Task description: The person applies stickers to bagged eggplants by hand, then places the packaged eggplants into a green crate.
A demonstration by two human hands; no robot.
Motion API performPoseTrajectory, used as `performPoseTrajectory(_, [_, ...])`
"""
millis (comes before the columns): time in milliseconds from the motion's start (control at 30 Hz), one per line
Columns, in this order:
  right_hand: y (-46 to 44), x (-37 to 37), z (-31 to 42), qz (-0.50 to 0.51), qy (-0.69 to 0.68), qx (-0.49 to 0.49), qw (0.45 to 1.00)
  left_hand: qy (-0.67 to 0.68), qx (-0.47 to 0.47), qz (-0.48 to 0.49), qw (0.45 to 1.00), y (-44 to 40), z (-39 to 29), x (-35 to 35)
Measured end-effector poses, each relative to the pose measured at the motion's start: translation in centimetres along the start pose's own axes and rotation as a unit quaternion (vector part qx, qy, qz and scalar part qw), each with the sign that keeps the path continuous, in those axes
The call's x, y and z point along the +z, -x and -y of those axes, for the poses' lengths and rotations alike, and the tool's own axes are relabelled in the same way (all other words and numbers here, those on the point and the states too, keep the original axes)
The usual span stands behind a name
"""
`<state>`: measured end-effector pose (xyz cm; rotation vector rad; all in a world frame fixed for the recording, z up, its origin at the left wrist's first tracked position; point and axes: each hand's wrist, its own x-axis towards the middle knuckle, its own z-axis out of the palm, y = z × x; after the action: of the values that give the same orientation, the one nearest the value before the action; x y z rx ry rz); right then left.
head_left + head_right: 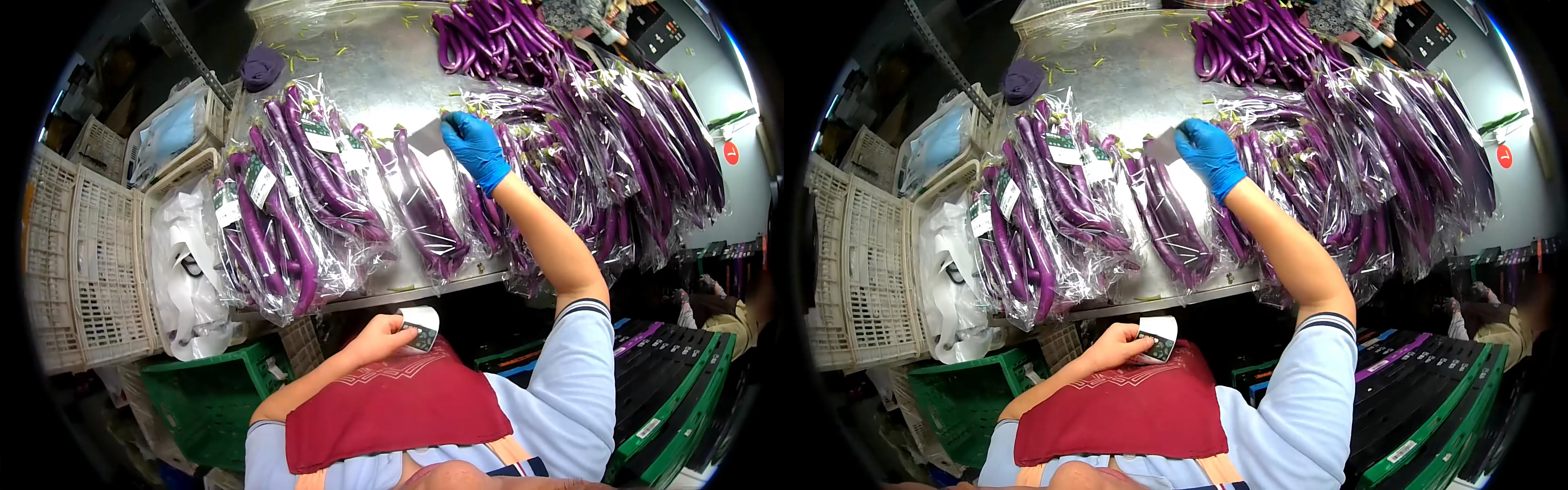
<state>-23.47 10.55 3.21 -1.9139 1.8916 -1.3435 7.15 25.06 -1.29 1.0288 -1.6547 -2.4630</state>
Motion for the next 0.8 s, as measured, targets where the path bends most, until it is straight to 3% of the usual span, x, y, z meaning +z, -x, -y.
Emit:
performPoseTrajectory(67, [-1.5, 0.1, 2.3, -0.115, 0.129, -0.226, 0.959, -0.028, -0.031, 0.011, 0.999, -0.2, 0.1, -0.4])
performPoseTrajectory(100, [-1.4, 0.2, 2.6, -0.098, 0.202, -0.294, 0.929, -0.042, -0.047, 0.017, 0.998, -0.4, 0.2, -0.6])
performPoseTrajectory(200, [3.2, 3.4, 0.1, 0.027, 0.277, -0.323, 0.905, -0.083, -0.026, 0.025, 0.996, -1.0, 0.9, -0.9])
performPoseTrajectory(267, [7.6, 4.7, -1.2, 0.169, 0.277, -0.299, 0.898, -0.078, -0.019, 0.024, 0.996, -1.3, 1.2, -1.0])
performPoseTrajectory(333, [9.9, 5.0, -1.0, 0.178, 0.251, -0.292, 0.906, -0.083, -0.018, 0.024, 0.996, -1.4, 1.1, -1.1])
performPoseTrajectory(367, [10.1, 4.9, -1.0, 0.182, 0.205, -0.252, 0.928, -0.087, -0.028, 0.027, 0.995, -1.4, 0.9, -1.1])
performPoseTrajectory(467, [8.4, 3.9, -0.9, 0.184, 0.124, 0.018, 0.975, -0.082, -0.04, 0.034, 0.995, -2.0, 0.3, -1.3])
performPoseTrajectory(500, [7.5, 4.4, -1.0, 0.038, 0.071, 0.006, 0.997, -0.067, -0.036, 0.036, 0.996, -2.2, 0.9, -1.3])
performPoseTrajectory(533, [7.7, 6.2, -5.2, 0.027, 0.079, 0.105, 0.991, -0.052, -0.032, 0.037, 0.997, -2.4, 1.4, -1.4])
performPoseTrajectory(600, [6.2, 5.9, -5.7, 0.223, 0.027, 0.348, 0.91, -0.041, -0.037, 0.031, 0.998, -2.3, 1.5, -1.4])
performPoseTrajectory(667, [6.3, 6.9, -5.9, 0.23, -0.029, 0.451, 0.862, -0.021, -0.039, 0.027, 0.999, -2.3, 1.7, -1.7])
performPoseTrajectory(733, [7.4, 8.0, -8.9, 0.274, -0.175, 0.466, 0.823, 0.005, -0.037, 0.024, 0.999, -2.2, 1.9, -2.2])
performPoseTrajectory(767, [7.9, 8.5, -7.9, 0.22, -0.366, 0.514, 0.744, 0.03, -0.027, 0.022, 0.999, -2.1, 1.6, -2.1])
performPoseTrajectory(800, [8.7, 9.4, -9.2, 0.24, -0.344, 0.519, 0.745, 0.023, -0.023, 0.015, 0.999, -1.9, 1.3, -2.1])
